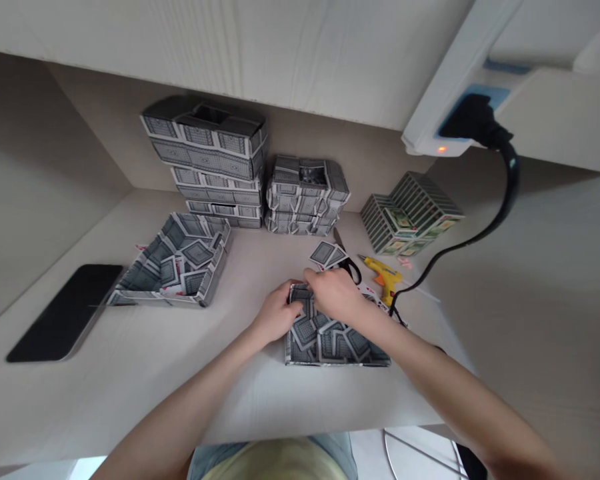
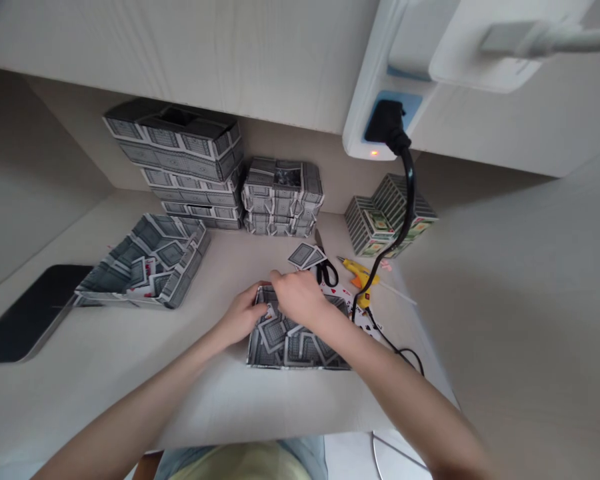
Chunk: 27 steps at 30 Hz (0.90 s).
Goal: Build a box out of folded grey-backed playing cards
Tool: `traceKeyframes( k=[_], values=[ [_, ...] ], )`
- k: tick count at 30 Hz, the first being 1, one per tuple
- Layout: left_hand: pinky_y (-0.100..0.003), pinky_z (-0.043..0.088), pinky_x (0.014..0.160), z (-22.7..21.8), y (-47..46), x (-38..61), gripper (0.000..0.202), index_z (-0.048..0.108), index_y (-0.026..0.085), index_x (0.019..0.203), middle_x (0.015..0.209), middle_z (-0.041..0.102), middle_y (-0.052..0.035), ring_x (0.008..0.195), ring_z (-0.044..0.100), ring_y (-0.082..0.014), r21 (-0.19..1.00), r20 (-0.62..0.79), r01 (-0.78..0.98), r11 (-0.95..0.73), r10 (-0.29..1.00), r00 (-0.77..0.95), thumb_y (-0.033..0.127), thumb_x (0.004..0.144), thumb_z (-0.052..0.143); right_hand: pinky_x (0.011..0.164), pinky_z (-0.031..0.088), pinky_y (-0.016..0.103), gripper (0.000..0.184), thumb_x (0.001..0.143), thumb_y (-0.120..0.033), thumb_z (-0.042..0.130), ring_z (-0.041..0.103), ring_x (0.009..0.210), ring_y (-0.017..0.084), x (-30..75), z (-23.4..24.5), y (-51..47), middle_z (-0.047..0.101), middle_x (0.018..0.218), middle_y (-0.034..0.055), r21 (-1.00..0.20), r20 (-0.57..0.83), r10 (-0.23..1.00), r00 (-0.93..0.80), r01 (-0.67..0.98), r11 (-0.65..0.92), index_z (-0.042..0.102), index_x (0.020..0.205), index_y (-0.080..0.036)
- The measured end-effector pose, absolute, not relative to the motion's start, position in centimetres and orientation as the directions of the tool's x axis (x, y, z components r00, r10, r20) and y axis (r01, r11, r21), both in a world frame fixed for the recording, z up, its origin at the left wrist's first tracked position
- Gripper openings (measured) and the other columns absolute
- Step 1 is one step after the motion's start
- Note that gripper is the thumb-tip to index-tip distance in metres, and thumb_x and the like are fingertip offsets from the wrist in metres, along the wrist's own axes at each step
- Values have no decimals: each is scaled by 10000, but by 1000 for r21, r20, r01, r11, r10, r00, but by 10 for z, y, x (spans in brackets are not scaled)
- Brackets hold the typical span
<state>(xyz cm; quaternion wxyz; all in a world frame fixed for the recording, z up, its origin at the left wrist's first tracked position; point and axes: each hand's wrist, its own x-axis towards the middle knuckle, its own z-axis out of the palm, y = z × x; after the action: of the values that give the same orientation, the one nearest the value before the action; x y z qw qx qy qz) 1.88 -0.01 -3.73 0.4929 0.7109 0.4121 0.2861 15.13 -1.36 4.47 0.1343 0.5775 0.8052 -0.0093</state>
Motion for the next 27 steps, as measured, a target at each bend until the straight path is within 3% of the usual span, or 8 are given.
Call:
traceKeyframes(
  k=[5, 8, 12, 15, 17, 21, 24, 27],
  values=[
    [-250, 411, 701, -41, 3, 17, 315, 530, 145, 941, 839, 601, -13, 774, 531, -143, 964, 3, 231, -128, 880, 475, 125, 644, 426, 659, 398, 281, 221, 824, -207, 376, 616, 747, 210, 152, 36, -16, 655, 773, 87, 46, -143, 952, -269, 959, 278, 525, 982, -165],
    [-256, 409, 746, -40, 9, 15, 242, 538, 150, 926, 862, 606, -18, 813, 538, -147, 979, 32, 166, -115, 900, 434, 207, 716, 430, 737, 392, 266, 252, 861, -259, 364, 593, 854, 176, 154, 27, -15, 647, 883, 69, -148, -67, 964, -258, 958, 246, 551, 1018, -197],
    [-253, 393, 803, -38, 15, 12, 285, 554, 161, 939, 940, 613, -32, 890, 538, -155, 986, 60, 124, -111, 930, 362, 350, 792, 400, 824, 377, 241, 352, 791, -315, 517, 521, 1009, 146, 163, 23, -11, 567, 1100, 71, -446, 73, 959, -272, 852, 275, 508, 1129, -213],
    [-231, 409, 698, -38, 16, 10, 320, 577, 160, 865, 810, 622, -20, 762, 543, -144, 968, 24, 230, -102, 947, 319, 414, 797, 394, 824, 396, 266, 452, 743, -317, 570, 534, 974, 155, 175, 27, -11, 555, 1109, 91, -542, 182, 980, -85, 823, 173, 467, 1164, -186],
    [-219, 400, 653, -40, 15, 9, 327, 579, 164, 825, 755, 612, -8, 705, 532, -132, 949, 43, 292, -123, 963, 267, 428, 802, 389, 766, 431, 266, 377, 766, -316, 530, 578, 847, 142, 182, 32, -14, 608, 981, 79, -613, 203, 975, 91, 788, 54, 492, 1106, -160],
    [-219, 398, 624, -41, 13, 8, 358, 589, 161, 822, 714, 610, -9, 685, 535, -137, 939, 83, 323, -115, 990, 113, 449, 805, 377, 591, 482, 252, 321, 791, -430, 445, 611, 631, 139, 185, 34, -22, 642, 724, 47, -802, -83, 986, 141, 579, -151, 580, 846, -144],
    [-241, 426, 655, -39, 9, 10, 439, 608, 134, 844, 761, 644, -41, 728, 567, -157, 978, 56, 201, -62, 998, 35, 453, 823, 307, 551, 507, 271, 417, 728, -539, 485, 630, 685, 182, 173, 26, -22, 647, 743, 72, -866, -304, 951, 50, 401, -298, 592, 721, -136],
    [-263, 448, 667, -35, 5, 11, 505, 625, 112, 802, 767, 665, -60, 716, 588, -165, 993, 1, 116, 1, 1000, -11, 422, 838, 228, 572, 532, 318, 447, 688, -559, 534, 631, 673, 187, 153, 17, -15, 641, 769, 93, -862, -486, 873, -23, 175, -476, 582, 759, -121]
  ],
)
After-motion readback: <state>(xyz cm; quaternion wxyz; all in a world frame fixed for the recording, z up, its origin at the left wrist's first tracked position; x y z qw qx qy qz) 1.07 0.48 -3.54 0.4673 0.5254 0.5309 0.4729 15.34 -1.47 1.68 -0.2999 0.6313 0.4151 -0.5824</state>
